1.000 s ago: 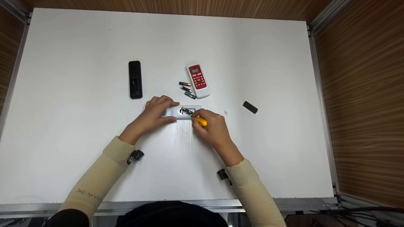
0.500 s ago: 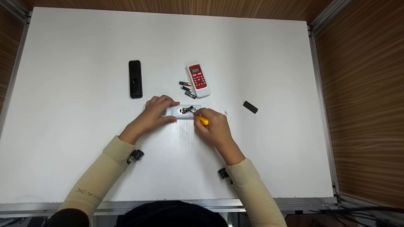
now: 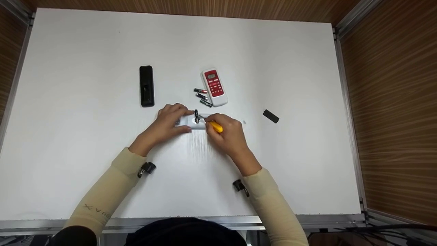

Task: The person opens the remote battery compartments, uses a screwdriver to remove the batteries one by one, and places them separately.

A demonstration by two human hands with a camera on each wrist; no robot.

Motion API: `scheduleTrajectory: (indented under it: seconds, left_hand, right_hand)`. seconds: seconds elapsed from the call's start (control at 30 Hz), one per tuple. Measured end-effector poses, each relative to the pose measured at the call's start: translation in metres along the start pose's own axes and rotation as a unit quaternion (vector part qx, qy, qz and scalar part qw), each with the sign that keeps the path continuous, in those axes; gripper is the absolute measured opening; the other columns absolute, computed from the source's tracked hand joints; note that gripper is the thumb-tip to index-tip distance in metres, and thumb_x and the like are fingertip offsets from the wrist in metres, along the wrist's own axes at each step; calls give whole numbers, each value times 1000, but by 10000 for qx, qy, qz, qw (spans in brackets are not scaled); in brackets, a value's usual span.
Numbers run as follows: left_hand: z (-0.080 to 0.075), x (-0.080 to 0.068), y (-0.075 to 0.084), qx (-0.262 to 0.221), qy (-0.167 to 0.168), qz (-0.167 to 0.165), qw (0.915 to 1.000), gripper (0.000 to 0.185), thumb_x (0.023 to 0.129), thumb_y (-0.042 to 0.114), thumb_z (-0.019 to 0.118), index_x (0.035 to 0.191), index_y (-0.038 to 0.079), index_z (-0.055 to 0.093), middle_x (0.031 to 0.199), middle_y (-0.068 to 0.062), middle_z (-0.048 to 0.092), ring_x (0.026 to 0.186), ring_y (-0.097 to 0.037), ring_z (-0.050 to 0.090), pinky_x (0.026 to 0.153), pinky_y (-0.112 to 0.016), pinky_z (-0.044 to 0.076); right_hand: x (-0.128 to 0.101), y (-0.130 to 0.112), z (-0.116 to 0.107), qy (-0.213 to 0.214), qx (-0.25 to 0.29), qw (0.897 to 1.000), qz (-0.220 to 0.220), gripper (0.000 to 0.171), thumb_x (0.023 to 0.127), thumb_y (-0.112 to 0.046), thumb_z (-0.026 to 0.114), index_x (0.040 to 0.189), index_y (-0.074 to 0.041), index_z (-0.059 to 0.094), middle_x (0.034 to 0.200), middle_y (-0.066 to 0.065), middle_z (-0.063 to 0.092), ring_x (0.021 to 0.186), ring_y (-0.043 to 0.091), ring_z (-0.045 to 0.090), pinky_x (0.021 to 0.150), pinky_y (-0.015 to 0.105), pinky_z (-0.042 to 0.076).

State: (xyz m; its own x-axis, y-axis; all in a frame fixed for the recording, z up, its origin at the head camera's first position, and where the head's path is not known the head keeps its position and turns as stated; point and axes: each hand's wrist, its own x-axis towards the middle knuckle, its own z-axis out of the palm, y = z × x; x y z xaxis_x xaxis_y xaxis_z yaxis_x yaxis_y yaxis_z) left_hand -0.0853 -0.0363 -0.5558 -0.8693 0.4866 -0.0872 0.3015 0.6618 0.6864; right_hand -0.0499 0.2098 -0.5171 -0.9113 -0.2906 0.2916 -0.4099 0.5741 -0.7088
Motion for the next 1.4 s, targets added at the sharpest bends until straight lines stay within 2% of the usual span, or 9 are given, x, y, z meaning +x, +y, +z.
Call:
scheduleTrajectory:
  seconds: [0.1,0.3,0.43,0.83,1.07,1.23,1.33,1.4]
  left_hand:
    - [0,1,1,-26,24,23,10000,56,86,38,76,136,21,59,129,2,57,122,-26,45,103,-44,31]
    - [-1,2,4,-44,43,38,10000,56,86,36,76,137,22,59,128,2,57,121,-27,45,103,-44,31]
    - [-2,2,4,-15,44,34,10000,56,87,37,76,137,21,58,129,2,57,122,-27,45,104,-45,30]
    - [-1,1,7,98,3,-87,9999,57,86,32,78,138,22,57,129,3,56,122,-25,43,106,-42,29]
    - [-4,-9,13,589,-90,33,9982,66,83,20,81,143,19,53,129,-4,56,116,-27,46,96,-44,38]
    - [-7,-17,19,1209,-223,123,9923,76,83,13,80,150,16,43,125,-11,56,110,-30,48,87,-46,44]
    - [-11,-23,24,1621,-438,231,9855,72,79,11,79,144,12,48,120,-12,53,106,-30,47,82,-46,46]
    - [-16,-27,27,1717,-672,315,9824,64,76,8,78,135,11,55,117,-12,51,104,-29,45,80,-46,46]
  right_hand:
    - [1,-1,-1,73,65,9999,27,11,92,-17,68,99,-11,73,97,-1,75,72,11,57,64,21,45]
    - [-4,0,-4,185,50,9998,-54,8,89,-14,68,95,-10,73,90,-1,74,63,11,51,56,21,39]
    - [-6,3,-6,225,46,9997,-70,8,88,-12,69,95,-10,73,90,-1,74,63,11,50,56,20,38]
    - [-14,15,-24,391,129,9991,135,9,89,-12,67,95,-10,74,90,-1,74,64,12,52,57,19,41]
    - [-20,23,-42,741,113,9959,501,7,87,-6,70,93,-7,74,90,3,75,64,10,53,58,15,42]
    - [-23,12,-54,922,107,9937,629,7,87,1,69,93,1,71,87,12,73,61,5,53,56,12,43]
    - [-24,2,-60,970,205,9927,682,7,87,4,68,93,5,70,85,15,72,57,1,54,52,11,45]
    - [-27,0,-63,968,292,9920,751,7,87,4,68,94,6,69,85,15,71,56,0,55,52,12,47]
